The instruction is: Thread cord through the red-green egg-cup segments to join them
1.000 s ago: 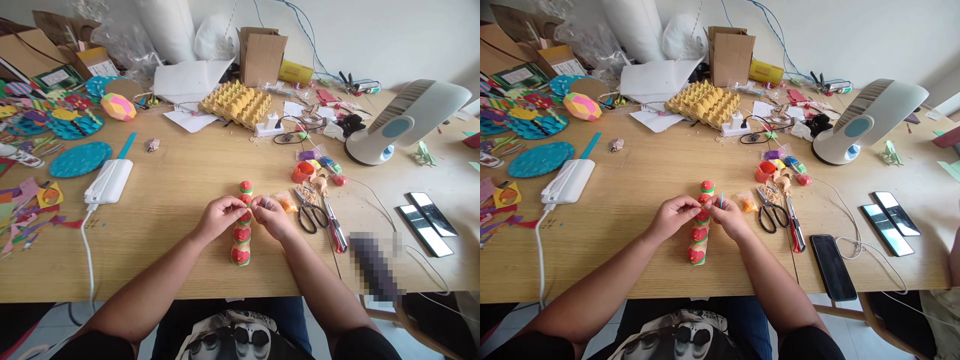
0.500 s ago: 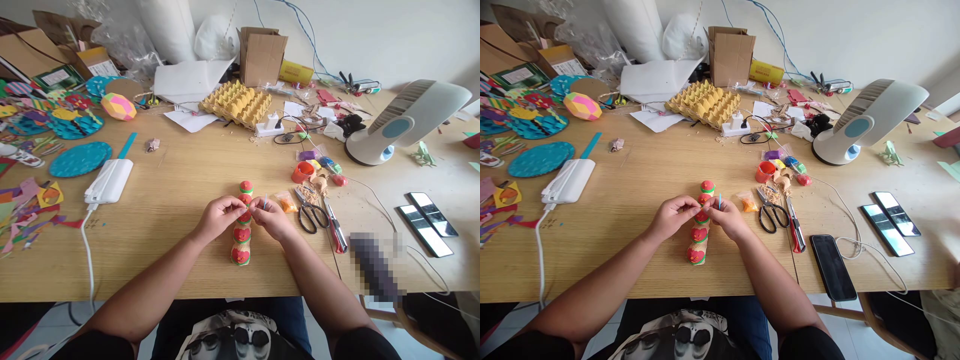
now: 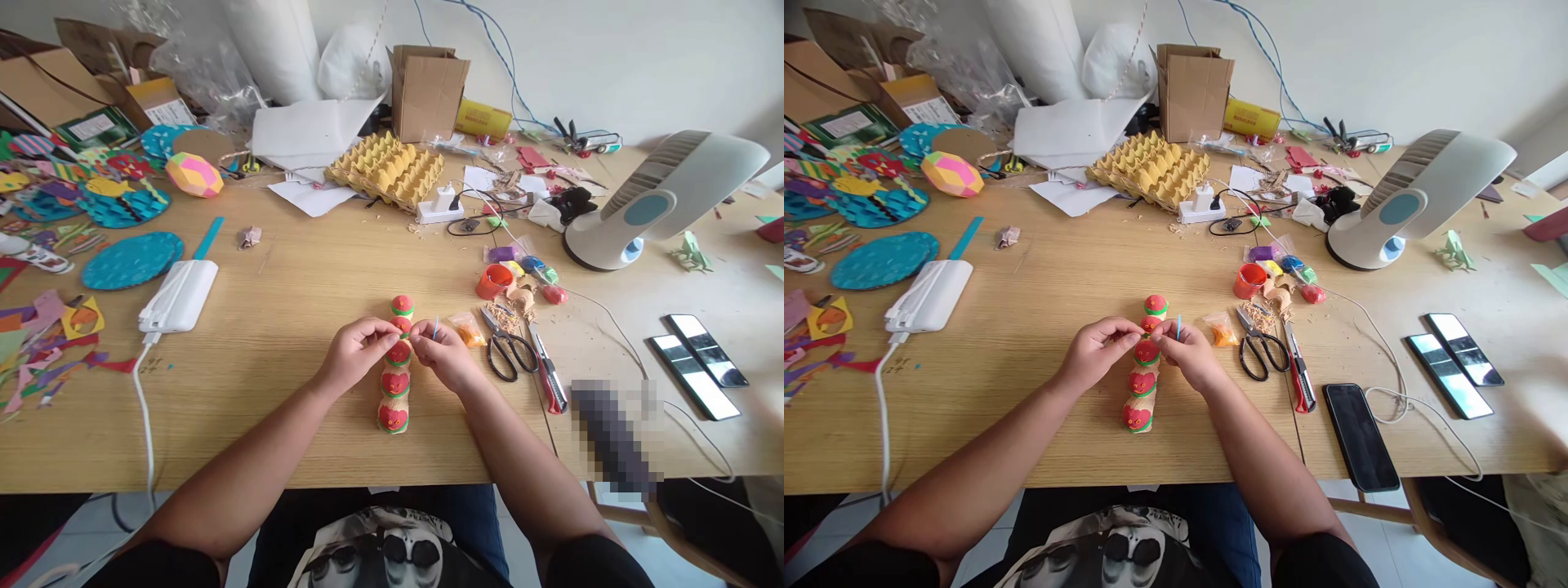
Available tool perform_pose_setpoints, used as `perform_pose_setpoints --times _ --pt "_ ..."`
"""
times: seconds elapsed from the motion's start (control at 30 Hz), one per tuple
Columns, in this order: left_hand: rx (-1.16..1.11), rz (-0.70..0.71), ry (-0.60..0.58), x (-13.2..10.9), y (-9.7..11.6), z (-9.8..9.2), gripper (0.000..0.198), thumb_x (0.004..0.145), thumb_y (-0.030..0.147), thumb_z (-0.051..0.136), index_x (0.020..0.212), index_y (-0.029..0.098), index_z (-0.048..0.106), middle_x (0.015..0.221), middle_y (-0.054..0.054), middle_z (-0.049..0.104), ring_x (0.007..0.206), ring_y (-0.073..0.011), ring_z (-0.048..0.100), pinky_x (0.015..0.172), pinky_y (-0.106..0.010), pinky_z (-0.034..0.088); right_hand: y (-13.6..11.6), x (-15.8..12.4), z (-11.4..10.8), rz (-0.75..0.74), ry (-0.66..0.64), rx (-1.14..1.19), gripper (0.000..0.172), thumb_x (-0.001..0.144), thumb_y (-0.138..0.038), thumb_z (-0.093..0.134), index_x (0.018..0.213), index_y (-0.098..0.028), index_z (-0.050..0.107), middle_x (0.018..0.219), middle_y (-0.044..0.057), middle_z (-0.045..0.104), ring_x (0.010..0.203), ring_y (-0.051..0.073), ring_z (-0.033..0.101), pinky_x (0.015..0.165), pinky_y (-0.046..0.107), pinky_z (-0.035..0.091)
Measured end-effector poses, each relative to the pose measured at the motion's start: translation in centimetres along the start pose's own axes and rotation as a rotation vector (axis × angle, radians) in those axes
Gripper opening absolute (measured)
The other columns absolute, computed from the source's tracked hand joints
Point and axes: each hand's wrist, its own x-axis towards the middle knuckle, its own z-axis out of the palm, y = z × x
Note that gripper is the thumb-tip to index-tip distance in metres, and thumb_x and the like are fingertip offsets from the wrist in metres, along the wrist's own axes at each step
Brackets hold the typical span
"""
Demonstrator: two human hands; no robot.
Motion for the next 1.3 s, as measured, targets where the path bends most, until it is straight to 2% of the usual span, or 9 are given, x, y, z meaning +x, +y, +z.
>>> perform_pose_setpoints --times 0.2,0.3,0.43,0.53,0.6,0.7,0.93,1.0,1.3 --pt "0.252 0.154 0.149 0.5 -0.4 -0.4 0.017 0.094 0.035 0.065 0.098 0.022 0.075 0.096 -0.003 0.073 0.081 -0.0144 0.063 0.071 -0.027 0.048 0.1 1.0 -0.9 -0.071 0.179 -0.055 0.031 0.072 -0.045 0.078 0.079 -0.020 0.060 0.057 -0.008 0.039 0.050 0.008 0.026 0.049 0.026 0.016" --pt "0.334 0.217 0.139 0.8 -1.1 -0.4 0.018 0.094 0.034 0.063 0.103 0.023 0.075 0.102 -0.004 0.073 0.093 -0.0177 0.065 0.074 -0.029 0.050 0.1 1.4 -1.0 -0.104 0.251 -0.106 0.031 0.072 -0.046 0.076 0.078 -0.020 0.059 0.057 -0.007 0.039 0.050 0.008 0.027 0.049 0.026 0.017" --pt "0.334 0.190 0.116 1.2 -2.2 -0.3 0.027 0.095 0.037 0.060 0.115 0.024 0.072 0.118 -0.007 0.072 0.111 -0.0220 0.065 0.083 -0.032 0.055 -0.6 1.6 -0.6 -0.117 0.319 -0.171 0.031 0.072 -0.046 0.075 0.079 -0.020 0.059 0.059 -0.006 0.040 0.052 0.009 0.030 0.050 0.026 0.021" --pt "0.197 0.114 0.074 1.5 -2.7 -0.2 0.036 0.100 0.038 0.053 0.129 0.023 0.065 0.134 -0.008 0.066 0.127 -0.0232 0.060 0.101 -0.037 0.053 -1.3 2.2 -0.4 -0.132 0.324 -0.275 0.031 0.073 -0.049 0.073 0.078 -0.021 0.060 0.060 -0.005 0.042 0.053 0.010 0.032 0.050 0.027 0.024" --pt "0.083 0.058 0.034 1.6 -2.8 -0.2 0.043 0.102 0.040 0.049 0.139 0.023 0.057 0.145 -0.009 0.060 0.137 -0.0236 0.054 0.114 -0.040 0.046 -1.6 2.9 -0.4 -0.138 0.328 -0.340 0.030 0.074 -0.049 0.071 0.077 -0.021 0.060 0.061 -0.005 0.044 0.054 0.010 0.033 0.051 0.026 0.026" --pt "-0.012 -0.001 -0.018 1.6 -2.8 -0.1 0.051 0.103 0.045 0.047 0.149 0.023 0.046 0.157 -0.009 0.048 0.148 -0.0248 0.042 0.124 -0.044 0.036 -1.4 4.2 -0.6 -0.134 0.313 -0.413 0.027 0.076 -0.047 0.069 0.077 -0.021 0.060 0.062 -0.005 0.047 0.053 0.010 0.034 0.051 0.026 0.027" --pt "-0.094 -0.043 -0.091 1.7 -2.8 0.2 0.059 0.104 0.050 0.042 0.156 0.023 0.035 0.165 -0.009 0.034 0.156 -0.0254 0.028 0.130 -0.046 0.024 -0.6 5.6 -1.0 -0.197 0.288 -0.456 0.024 0.075 -0.042 0.067 0.078 -0.020 0.059 0.063 -0.004 0.051 0.057 0.011 0.041 0.054 0.025 0.032" --pt "-0.117 -0.047 -0.106 1.7 -2.7 0.3 0.060 0.104 0.050 0.042 0.156 0.022 0.033 0.165 -0.010 0.034 0.155 -0.0255 0.029 0.130 -0.046 0.023 -0.8 5.6 -1.0 -0.182 0.287 -0.469 0.025 0.076 -0.044 0.067 0.078 -0.021 0.058 0.061 -0.006 0.047 0.055 0.010 0.038 0.054 0.026 0.031" --pt "-0.140 -0.065 -0.104 1.8 -2.3 0.3 0.062 0.103 0.050 0.043 0.156 0.019 0.032 0.163 -0.013 0.037 0.154 -0.0243 0.033 0.129 -0.044 0.024 -1.1 5.6 -0.7 -0.148 0.270 -0.471 0.023 0.078 -0.042 0.067 0.078 -0.021 0.058 0.059 -0.006 0.048 0.053 0.010 0.037 0.053 0.026 0.028"
